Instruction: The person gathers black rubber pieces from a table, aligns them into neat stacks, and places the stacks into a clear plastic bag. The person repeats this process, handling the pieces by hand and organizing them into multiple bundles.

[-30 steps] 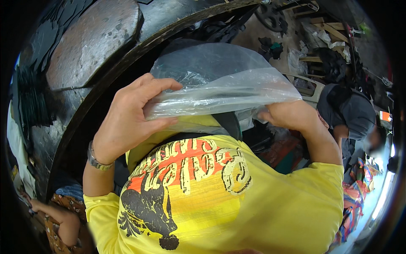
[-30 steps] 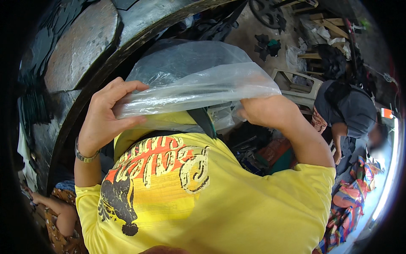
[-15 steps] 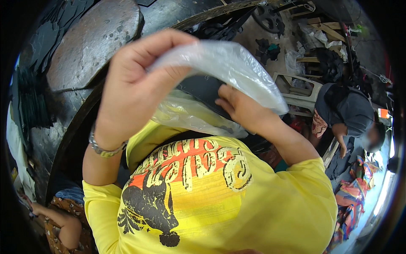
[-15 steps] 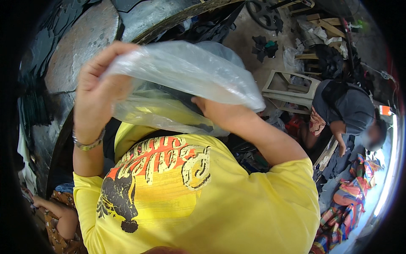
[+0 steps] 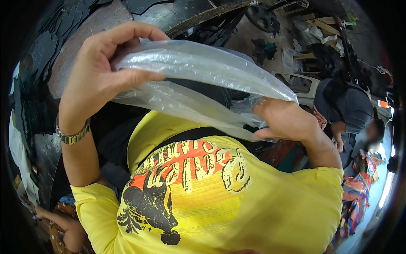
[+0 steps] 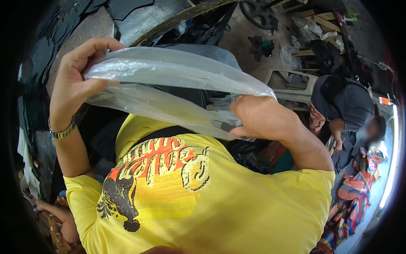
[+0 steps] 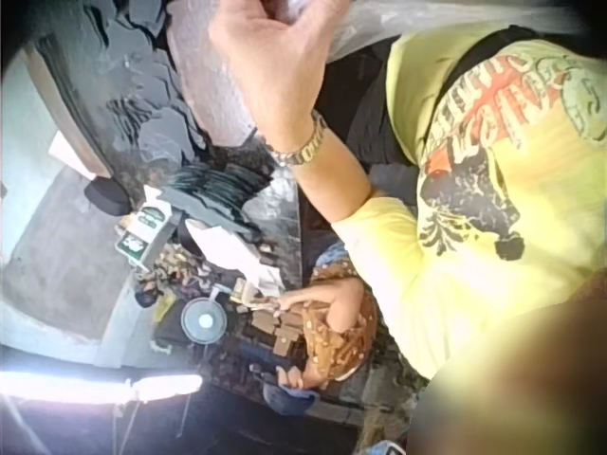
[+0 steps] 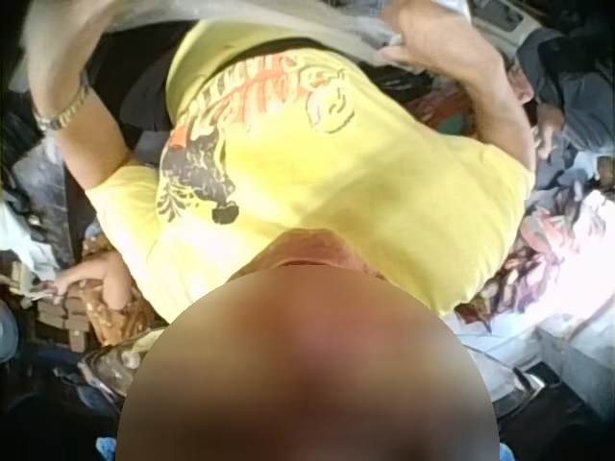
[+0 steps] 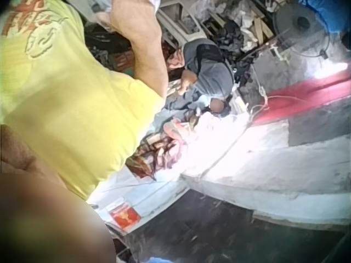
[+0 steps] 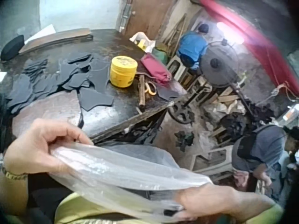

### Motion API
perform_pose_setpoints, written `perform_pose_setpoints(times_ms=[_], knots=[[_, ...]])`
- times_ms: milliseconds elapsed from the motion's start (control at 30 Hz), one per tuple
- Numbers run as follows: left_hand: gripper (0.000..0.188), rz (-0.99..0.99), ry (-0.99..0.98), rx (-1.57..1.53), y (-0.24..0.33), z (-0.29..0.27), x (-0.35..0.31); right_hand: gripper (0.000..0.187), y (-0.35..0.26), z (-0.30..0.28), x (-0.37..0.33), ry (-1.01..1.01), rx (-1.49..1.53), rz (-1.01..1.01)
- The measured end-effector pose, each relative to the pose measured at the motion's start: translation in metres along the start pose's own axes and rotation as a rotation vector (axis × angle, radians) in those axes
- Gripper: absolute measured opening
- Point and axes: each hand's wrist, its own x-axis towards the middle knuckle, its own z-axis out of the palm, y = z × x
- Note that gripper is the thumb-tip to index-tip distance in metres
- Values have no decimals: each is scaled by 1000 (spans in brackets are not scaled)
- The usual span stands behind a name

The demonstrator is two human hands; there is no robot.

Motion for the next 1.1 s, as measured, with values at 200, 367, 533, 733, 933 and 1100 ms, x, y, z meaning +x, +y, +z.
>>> perform_pose_setpoints(times_ms=[200,367,533,733,933,1100], knots=[[67,372,-53,332,15,-1,-7,22,7,-21,-10,-14,158,37],[34,174,132,223,8,12,-5,17,7,-44,-8,55,198,34],[35,309,276,-313,1,32,18,26,-13,-21,29,419,446,-63],[35,222,191,-428,10,47,19,40,-52,18,92,651,374,-165],[32,232,183,-428,19,55,12,32,-19,44,141,839,111,109],[33,237,154,-333,28,57,1,24,18,58,167,1006,540,-86]])
